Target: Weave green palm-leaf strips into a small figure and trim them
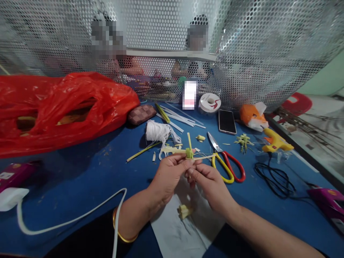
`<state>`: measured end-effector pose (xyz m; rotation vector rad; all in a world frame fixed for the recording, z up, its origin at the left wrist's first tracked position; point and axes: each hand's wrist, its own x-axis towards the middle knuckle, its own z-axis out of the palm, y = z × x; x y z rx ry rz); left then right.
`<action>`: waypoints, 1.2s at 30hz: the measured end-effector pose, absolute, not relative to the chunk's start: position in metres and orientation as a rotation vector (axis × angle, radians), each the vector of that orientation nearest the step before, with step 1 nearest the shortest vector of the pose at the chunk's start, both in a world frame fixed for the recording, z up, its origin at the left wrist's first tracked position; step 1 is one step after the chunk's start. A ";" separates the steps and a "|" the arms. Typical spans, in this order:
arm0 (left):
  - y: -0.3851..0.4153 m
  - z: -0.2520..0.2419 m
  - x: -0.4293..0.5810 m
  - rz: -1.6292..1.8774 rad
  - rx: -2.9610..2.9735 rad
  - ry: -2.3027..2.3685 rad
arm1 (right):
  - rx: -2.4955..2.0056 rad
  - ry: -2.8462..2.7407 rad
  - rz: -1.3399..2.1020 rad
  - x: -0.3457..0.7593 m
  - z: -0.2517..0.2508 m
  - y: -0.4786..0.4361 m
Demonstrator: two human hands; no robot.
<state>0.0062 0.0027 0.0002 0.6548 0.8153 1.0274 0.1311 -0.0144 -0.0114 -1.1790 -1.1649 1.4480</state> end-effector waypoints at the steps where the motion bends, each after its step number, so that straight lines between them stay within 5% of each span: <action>1: 0.003 0.000 0.006 1.035 0.647 0.833 | -1.179 -1.186 1.448 0.131 -0.011 -0.015; 17: 0.007 0.009 0.002 1.121 0.660 0.957 | -1.103 -1.881 1.072 0.132 -0.005 -0.026; 24: 0.011 0.012 -0.004 1.116 0.646 0.919 | -1.180 -1.558 1.384 0.136 -0.006 -0.017; 28: 0.011 0.013 -0.005 1.078 0.644 0.873 | -1.185 -1.152 1.327 0.145 0.000 -0.005; 36: 0.009 0.012 -0.004 1.007 0.748 0.951 | -1.115 -1.228 1.289 0.149 0.005 -0.004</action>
